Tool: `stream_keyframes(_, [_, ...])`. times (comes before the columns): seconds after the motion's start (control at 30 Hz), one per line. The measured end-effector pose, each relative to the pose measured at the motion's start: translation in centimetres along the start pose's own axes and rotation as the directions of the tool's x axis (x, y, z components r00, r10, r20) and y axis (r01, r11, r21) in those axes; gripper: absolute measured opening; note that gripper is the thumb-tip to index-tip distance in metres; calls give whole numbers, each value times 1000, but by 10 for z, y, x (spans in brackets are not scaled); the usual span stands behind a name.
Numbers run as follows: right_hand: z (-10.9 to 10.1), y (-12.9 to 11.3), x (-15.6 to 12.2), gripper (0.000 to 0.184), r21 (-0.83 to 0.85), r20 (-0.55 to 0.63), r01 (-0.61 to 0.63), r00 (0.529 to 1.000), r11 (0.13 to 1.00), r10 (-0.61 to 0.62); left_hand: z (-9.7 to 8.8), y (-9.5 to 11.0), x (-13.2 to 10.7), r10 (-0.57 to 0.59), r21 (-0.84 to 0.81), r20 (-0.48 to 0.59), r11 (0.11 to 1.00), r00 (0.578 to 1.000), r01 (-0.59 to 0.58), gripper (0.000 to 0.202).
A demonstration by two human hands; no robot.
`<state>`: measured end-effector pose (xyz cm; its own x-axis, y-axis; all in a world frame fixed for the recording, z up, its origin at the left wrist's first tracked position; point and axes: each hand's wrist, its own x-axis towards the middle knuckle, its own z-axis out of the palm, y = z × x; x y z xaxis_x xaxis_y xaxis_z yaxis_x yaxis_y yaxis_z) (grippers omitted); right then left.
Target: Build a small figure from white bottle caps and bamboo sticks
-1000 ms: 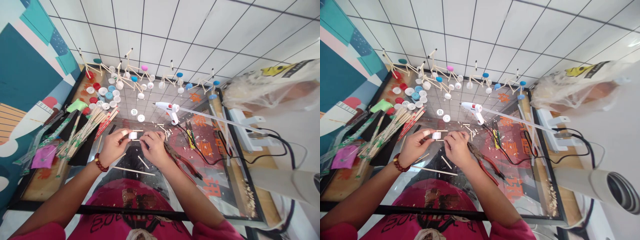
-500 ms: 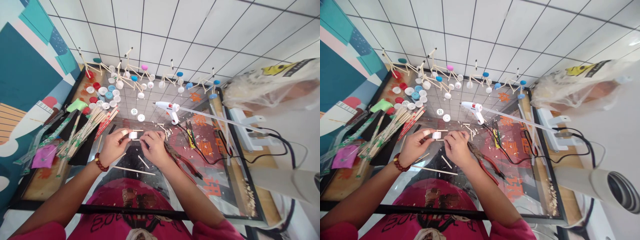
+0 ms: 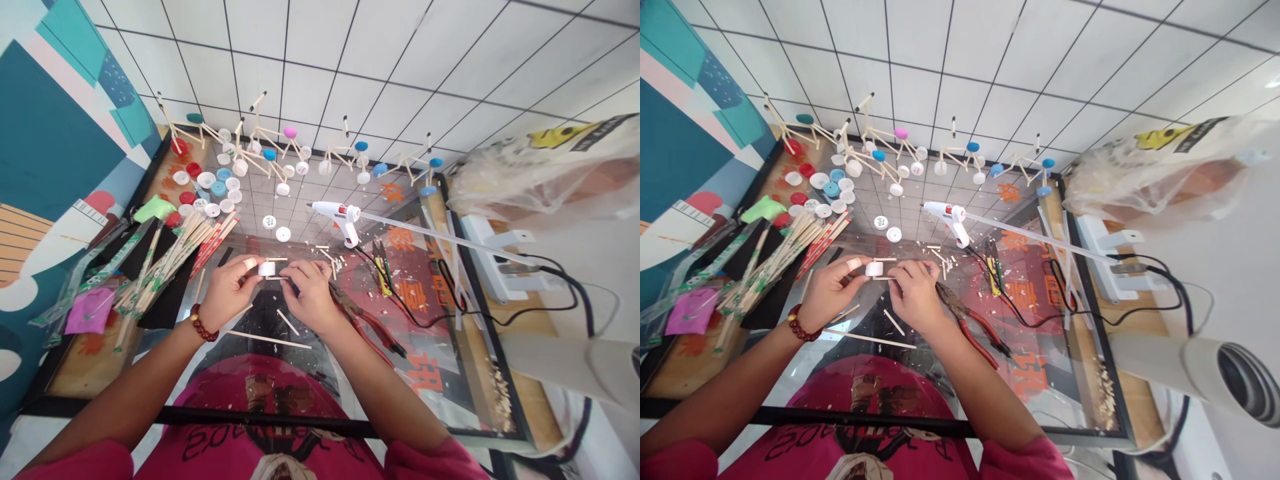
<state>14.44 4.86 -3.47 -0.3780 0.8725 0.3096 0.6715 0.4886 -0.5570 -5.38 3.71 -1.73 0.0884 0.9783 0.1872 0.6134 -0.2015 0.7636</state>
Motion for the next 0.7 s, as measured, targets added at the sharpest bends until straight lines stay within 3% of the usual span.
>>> stream_keyframes(0.4, [1, 2, 0, 12, -50, 34, 13, 999, 999, -11, 1, -1, -1, 13, 17, -16, 1000, 1000, -13, 24])
stream_keyframes(0.7, [1, 2, 1, 14, 3, 33, -7, 999, 1000, 7, 1, -1, -1, 7, 7, -5, 1000, 1000, -7, 23])
